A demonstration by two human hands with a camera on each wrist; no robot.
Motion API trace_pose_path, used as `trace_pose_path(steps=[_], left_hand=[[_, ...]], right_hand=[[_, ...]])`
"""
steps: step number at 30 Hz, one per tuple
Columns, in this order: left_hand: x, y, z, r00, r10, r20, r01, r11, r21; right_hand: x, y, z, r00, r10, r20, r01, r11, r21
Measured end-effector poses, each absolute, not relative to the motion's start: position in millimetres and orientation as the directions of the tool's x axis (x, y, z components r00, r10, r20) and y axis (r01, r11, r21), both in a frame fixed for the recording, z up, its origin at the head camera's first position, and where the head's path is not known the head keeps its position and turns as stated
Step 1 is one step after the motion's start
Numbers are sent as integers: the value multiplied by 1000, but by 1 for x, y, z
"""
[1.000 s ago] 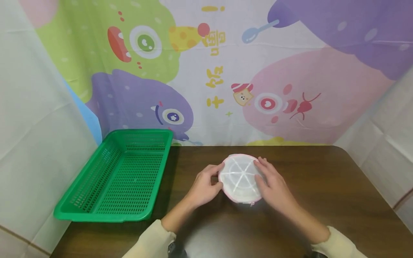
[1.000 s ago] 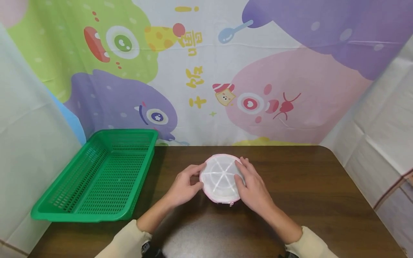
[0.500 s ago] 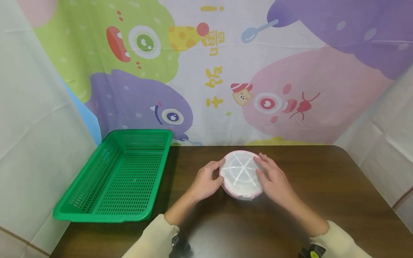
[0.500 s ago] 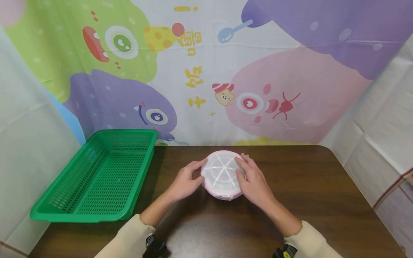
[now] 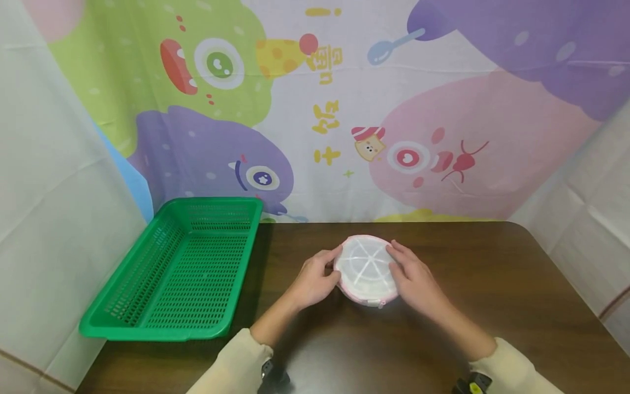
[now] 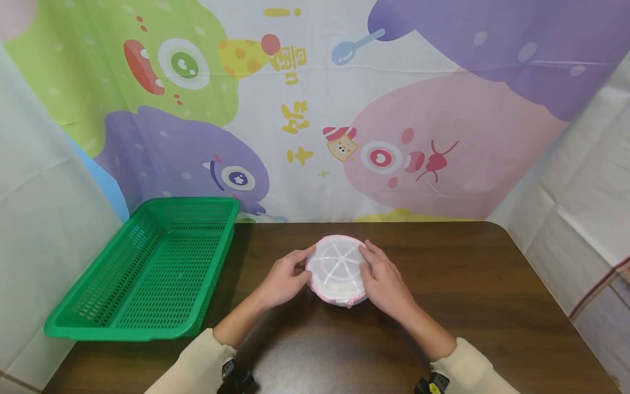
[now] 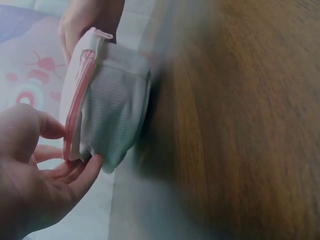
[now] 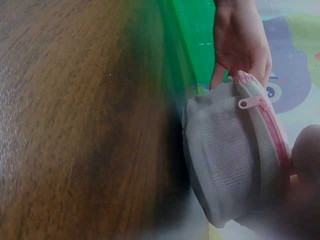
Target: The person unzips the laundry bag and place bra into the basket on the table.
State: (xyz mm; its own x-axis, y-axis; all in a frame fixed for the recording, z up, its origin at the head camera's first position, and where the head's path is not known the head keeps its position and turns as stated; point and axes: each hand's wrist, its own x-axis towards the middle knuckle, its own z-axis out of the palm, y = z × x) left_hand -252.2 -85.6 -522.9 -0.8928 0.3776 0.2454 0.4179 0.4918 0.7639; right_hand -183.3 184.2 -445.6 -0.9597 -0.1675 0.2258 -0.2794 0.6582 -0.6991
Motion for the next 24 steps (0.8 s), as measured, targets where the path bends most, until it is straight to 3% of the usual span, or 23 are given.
trace_pose_path(steps=[9,14,24], left_hand=[[-220,-86,-483,-904,359,231,389,468,793],[-201,-83,-456,-941,304,150,293,506,811],[-197,-84,-453,-948,290,130,270,522,809]], right_hand=[[-183,178,-447,-956,-175,237,-293,653,-698],[-184,175,-448,-956,-179,233,-293,651,-700],[-185,174,-449,-957,-180,228,-290,646,-706]])
